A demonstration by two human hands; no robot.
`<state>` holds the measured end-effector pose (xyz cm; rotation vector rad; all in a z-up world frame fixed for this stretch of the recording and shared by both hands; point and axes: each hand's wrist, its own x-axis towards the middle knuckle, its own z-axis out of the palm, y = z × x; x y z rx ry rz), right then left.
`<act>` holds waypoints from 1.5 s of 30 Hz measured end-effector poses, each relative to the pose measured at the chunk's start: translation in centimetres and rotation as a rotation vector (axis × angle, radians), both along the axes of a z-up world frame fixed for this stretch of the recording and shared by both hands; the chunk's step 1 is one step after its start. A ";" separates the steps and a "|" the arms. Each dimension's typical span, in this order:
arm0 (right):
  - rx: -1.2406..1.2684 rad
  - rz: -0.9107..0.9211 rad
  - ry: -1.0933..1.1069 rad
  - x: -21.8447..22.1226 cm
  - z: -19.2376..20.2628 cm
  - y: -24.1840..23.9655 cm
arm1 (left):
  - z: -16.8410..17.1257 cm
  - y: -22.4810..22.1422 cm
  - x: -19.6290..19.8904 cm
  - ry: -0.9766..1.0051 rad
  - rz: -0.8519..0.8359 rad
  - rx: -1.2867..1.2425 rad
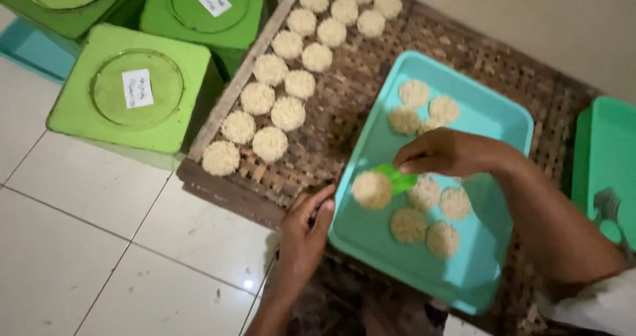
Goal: Arranging round food patties from a tray onto a drying rack using a spatula
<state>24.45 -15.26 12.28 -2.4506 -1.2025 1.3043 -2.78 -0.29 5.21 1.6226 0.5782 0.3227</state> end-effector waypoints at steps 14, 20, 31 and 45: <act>0.228 -0.007 -0.679 17.2 -1.5 9.4 | -2.8 -0.9 2.6 -0.251 0.217 0.108; 0.021 0.094 -0.815 17.8 -3.1 13.2 | -3.6 -0.8 2.7 -0.174 0.215 0.133; -0.077 0.316 -1.118 18.8 -2.9 14.3 | -3.8 -0.7 2.7 -0.191 0.192 0.173; -0.145 0.248 -1.130 19.5 -2.7 14.4 | -2.8 -0.5 2.7 -0.208 0.199 0.093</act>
